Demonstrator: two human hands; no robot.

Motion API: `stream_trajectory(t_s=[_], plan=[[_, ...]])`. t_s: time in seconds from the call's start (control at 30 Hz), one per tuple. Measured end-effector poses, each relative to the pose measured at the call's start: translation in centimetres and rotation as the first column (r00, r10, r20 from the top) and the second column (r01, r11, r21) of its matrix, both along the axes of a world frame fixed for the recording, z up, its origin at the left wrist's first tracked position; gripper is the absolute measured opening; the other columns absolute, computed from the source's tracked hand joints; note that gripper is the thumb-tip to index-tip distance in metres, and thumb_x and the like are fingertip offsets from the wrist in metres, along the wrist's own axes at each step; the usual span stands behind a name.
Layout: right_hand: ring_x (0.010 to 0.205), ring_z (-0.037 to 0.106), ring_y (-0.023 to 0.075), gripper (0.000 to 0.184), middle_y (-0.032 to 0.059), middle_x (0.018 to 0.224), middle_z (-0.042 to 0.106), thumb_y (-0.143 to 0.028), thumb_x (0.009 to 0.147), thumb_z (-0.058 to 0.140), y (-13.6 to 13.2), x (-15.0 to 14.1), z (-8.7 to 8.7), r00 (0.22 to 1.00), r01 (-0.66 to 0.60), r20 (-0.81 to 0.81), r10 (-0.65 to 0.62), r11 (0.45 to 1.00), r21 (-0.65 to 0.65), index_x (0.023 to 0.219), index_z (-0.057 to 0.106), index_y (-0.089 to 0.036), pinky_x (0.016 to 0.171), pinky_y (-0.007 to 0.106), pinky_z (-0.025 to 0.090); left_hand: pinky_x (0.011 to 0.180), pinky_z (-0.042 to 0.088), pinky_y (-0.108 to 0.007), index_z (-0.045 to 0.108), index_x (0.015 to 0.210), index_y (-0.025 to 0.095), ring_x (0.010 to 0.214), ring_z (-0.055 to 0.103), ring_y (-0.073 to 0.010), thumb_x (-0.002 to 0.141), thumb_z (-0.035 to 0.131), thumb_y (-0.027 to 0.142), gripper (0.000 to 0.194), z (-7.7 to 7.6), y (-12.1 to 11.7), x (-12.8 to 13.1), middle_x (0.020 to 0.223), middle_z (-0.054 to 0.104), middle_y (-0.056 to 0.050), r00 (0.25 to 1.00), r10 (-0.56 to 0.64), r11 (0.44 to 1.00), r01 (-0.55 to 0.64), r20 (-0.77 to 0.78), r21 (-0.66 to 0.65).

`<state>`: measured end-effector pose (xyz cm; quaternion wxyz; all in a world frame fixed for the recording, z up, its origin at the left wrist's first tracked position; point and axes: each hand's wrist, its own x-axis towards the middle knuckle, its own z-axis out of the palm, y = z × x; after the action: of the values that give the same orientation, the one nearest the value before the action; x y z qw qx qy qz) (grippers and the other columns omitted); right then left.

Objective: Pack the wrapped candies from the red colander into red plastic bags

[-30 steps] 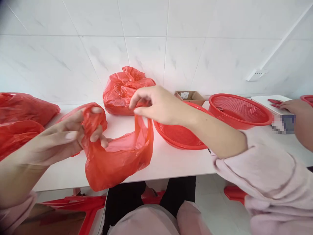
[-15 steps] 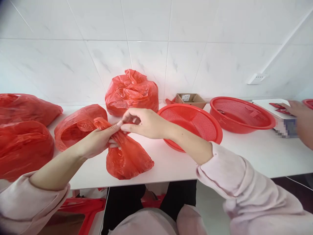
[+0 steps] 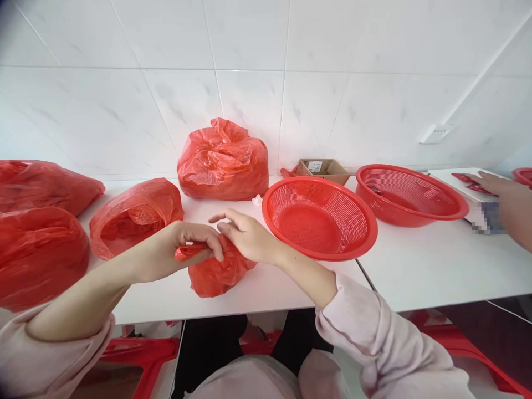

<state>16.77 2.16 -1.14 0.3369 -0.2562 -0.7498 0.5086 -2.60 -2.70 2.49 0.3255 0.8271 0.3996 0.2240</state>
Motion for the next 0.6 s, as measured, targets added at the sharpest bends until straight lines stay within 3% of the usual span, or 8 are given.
stream_trajectory(t_s=[0.07,0.1,0.17,0.23,0.3,0.4,0.5,0.6], plan=[[0.075,0.062,0.0113,0.022,-0.0004,0.089,0.063,-0.032,0.1,0.044,0.3,-0.5,-1.4,0.997,-0.071,-0.017,0.069,0.995,-0.071,0.113,0.058,-0.022,0.078,0.028,0.051,0.055,0.045,-0.023,0.068,0.08,0.018,0.06,0.058,-0.0125,0.081,0.049,0.005,0.023,-0.9,-0.2,0.2,0.073,0.068,-0.001,0.991,0.129,0.968,-0.119,-0.033,0.221],[0.065,0.059,0.01,0.024,-0.0022,0.082,0.061,-0.034,0.1,0.043,0.3,-0.6,-1.8,0.993,-0.115,-0.053,0.109,0.987,-0.113,0.116,0.057,-0.023,0.072,0.027,0.051,0.054,0.044,-0.023,0.066,0.082,0.017,0.061,0.058,-0.0122,0.079,0.047,0.003,0.024,-1.5,-0.2,0.2,0.076,0.067,-0.001,0.98,0.195,0.92,-0.172,-0.03,0.351],[0.052,0.053,0.0092,0.029,-0.006,0.067,0.055,-0.039,0.101,0.041,0.2,-0.6,-2.2,0.973,-0.218,-0.122,0.198,0.958,-0.186,0.122,0.054,-0.024,0.066,0.027,0.05,0.057,0.045,-0.022,0.064,0.092,0.018,0.072,0.061,-0.0138,0.079,0.046,0.0,0.028,-3.0,-0.3,0.3,0.091,0.067,-0.004,0.956,0.292,0.756,-0.237,0.01,0.61],[0.059,0.058,0.0112,0.028,-0.0052,0.065,0.057,-0.041,0.101,0.043,0.0,-0.3,-2.1,0.957,-0.275,-0.147,0.249,0.942,-0.192,0.118,0.055,-0.023,0.072,0.029,0.051,0.063,0.048,-0.023,0.062,0.104,0.021,0.086,0.063,-0.0156,0.082,0.05,0.001,0.032,-4.4,-0.4,0.3,0.104,0.064,-0.006,0.937,0.345,0.58,-0.265,0.063,0.771],[0.077,0.063,0.0136,0.022,-0.0011,0.079,0.063,-0.039,0.098,0.049,-0.4,0.1,-1.7,0.966,-0.247,-0.116,0.232,0.959,-0.141,0.108,0.058,-0.021,0.079,0.03,0.051,0.066,0.05,-0.023,0.059,0.112,0.023,0.09,0.064,-0.0157,0.086,0.053,0.004,0.033,-5.4,-0.6,0.3,0.106,0.063,-0.006,0.933,0.344,0.505,-0.275,0.102,0.818],[0.09,0.062,0.015,0.009,0.0022,0.096,0.064,-0.029,0.094,0.054,-1.2,0.7,-1.3,0.999,-0.046,0.001,0.046,0.995,0.089,0.096,0.056,-0.021,0.081,0.029,0.049,0.072,0.053,-0.025,0.058,0.116,0.022,0.089,0.065,-0.0155,0.092,0.051,0.007,0.03,-6.1,-1.0,0.2,0.104,0.066,-0.006,0.951,0.283,0.565,-0.27,0.124,0.779],[0.082,0.06,0.0144,0.008,0.0021,0.093,0.064,-0.016,0.091,0.047,-1.7,1.1,-1.4,0.977,0.137,0.093,-0.193,0.898,0.419,0.091,0.053,-0.021,0.074,0.028,0.046,0.071,0.053,-0.026,0.061,0.114,0.02,0.082,0.066,-0.0151,0.095,0.049,0.01,0.025,-6.3,-1.3,0.1,0.094,0.071,-0.005,0.956,0.268,0.635,-0.266,0.117,0.725],[0.07,0.055,0.013,0.014,0.001,0.086,0.063,-0.011,0.088,0.042,-1.8,1.4,-1.9,0.957,0.156,0.118,-0.264,0.814,0.559,0.089,0.05,-0.022,0.064,0.025,0.041,0.068,0.053,-0.027,0.064,0.115,0.021,0.078,0.066,-0.0161,0.096,0.051,0.016,0.024,-6.7,-1.5,-0.6,0.089,0.072,-0.005,0.948,0.301,0.649,-0.284,0.104,0.706]])
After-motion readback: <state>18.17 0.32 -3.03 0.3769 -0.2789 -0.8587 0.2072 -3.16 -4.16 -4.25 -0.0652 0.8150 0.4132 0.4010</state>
